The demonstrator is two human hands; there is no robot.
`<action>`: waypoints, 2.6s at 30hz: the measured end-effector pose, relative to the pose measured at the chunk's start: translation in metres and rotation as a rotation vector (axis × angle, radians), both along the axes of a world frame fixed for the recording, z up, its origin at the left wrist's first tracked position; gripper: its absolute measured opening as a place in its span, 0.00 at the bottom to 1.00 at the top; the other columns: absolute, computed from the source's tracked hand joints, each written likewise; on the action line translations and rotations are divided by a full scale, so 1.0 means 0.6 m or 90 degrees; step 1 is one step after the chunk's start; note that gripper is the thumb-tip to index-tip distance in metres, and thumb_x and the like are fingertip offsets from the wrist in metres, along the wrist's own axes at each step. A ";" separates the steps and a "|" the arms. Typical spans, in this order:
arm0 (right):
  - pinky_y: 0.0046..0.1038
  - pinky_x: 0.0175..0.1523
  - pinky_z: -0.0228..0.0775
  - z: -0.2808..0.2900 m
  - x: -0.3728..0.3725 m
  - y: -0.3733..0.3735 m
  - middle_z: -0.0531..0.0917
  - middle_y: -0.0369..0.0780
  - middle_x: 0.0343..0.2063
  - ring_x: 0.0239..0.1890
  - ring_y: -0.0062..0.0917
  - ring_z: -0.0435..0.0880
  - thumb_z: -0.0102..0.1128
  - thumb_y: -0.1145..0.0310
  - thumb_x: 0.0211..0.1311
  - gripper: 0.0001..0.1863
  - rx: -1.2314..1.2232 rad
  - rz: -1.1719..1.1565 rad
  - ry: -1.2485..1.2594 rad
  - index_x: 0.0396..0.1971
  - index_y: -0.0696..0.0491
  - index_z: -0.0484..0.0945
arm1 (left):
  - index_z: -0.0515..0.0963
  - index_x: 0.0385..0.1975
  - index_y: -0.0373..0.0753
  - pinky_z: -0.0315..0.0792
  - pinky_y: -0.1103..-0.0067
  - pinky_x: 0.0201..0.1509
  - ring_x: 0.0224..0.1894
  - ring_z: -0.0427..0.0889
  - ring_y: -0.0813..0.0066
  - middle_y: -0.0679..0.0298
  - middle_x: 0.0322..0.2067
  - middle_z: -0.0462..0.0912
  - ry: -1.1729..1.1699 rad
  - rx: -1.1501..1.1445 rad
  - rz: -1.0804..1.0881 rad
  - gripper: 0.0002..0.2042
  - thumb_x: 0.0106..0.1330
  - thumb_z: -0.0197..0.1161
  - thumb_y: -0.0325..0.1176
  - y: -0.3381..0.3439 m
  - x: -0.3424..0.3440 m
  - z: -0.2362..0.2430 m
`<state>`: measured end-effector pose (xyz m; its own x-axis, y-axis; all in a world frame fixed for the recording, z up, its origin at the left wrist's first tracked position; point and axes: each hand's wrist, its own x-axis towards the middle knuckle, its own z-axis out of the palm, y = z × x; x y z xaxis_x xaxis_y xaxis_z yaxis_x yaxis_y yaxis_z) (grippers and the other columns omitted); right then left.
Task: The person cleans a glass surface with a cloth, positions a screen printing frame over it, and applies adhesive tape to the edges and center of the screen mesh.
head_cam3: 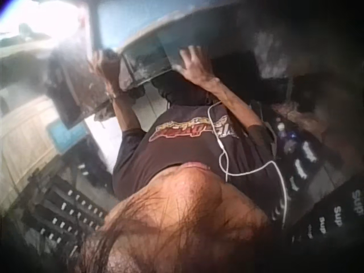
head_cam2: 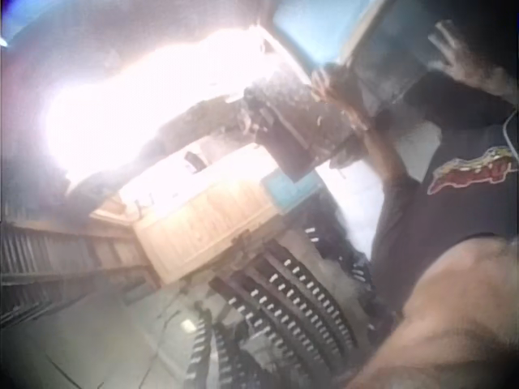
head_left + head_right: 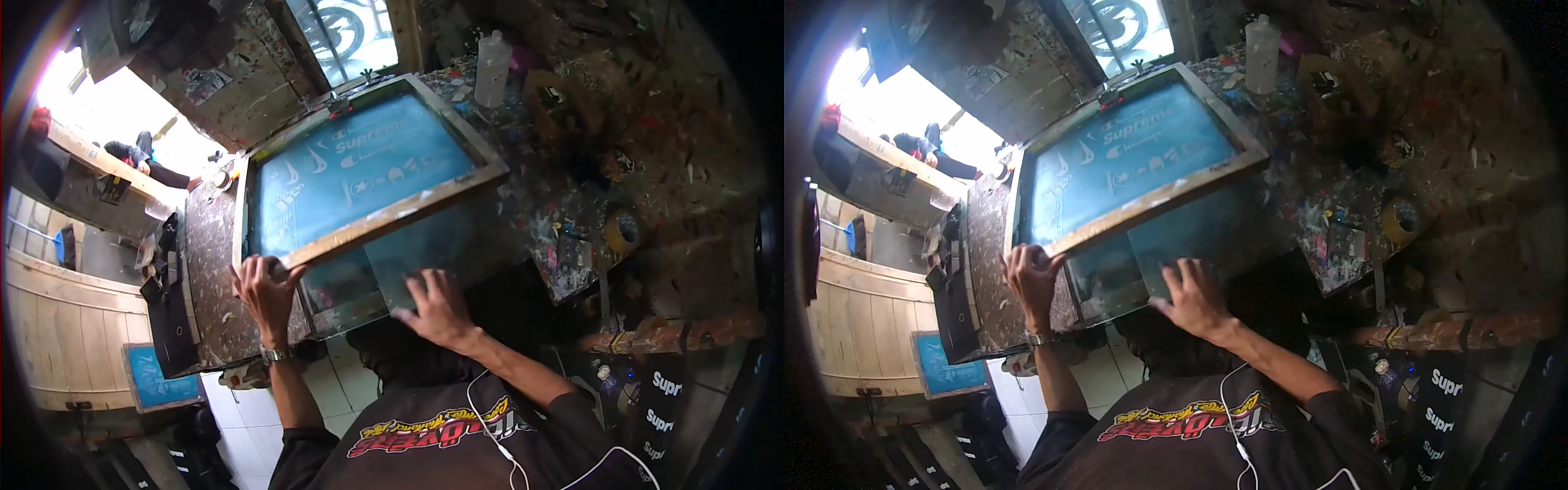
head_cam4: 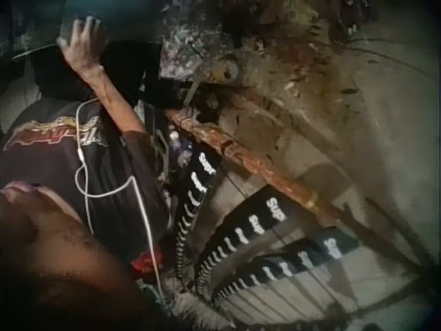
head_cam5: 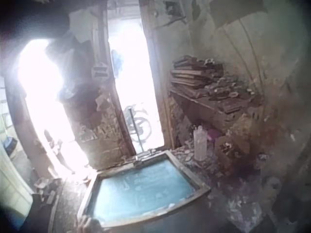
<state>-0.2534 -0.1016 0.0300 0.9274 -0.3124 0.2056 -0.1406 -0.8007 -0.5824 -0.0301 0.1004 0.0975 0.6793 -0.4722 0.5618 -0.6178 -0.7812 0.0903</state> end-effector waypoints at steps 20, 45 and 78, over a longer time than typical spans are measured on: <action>0.52 0.55 0.68 0.360 0.078 0.059 0.84 0.48 0.32 0.40 0.42 0.83 0.56 0.69 0.58 0.12 -0.289 0.770 0.006 0.35 0.61 0.82 | 0.80 0.36 0.38 0.56 0.55 0.71 0.56 0.75 0.54 0.52 0.47 0.80 0.100 0.067 0.059 0.27 0.48 0.74 0.57 0.000 -0.032 -0.140; 0.36 0.48 0.76 0.090 -0.130 -0.327 0.84 0.47 0.42 0.43 0.40 0.85 0.61 0.65 0.65 0.14 -0.008 -0.399 -0.142 0.47 0.56 0.80 | 0.61 0.66 0.27 0.63 0.61 0.65 0.62 0.70 0.58 0.39 0.64 0.65 0.617 -0.451 0.325 0.35 0.73 0.54 0.53 0.154 -0.409 -0.507; 0.48 0.60 0.68 -0.018 -0.021 -0.111 0.77 0.49 0.41 0.51 0.51 0.76 0.68 0.66 0.57 0.17 0.217 0.358 -0.132 0.42 0.59 0.76 | 0.79 0.53 0.37 0.79 0.69 0.55 0.55 0.81 0.56 0.52 0.56 0.78 0.385 -0.403 -0.183 0.25 0.54 0.76 0.36 -0.122 -0.256 -0.074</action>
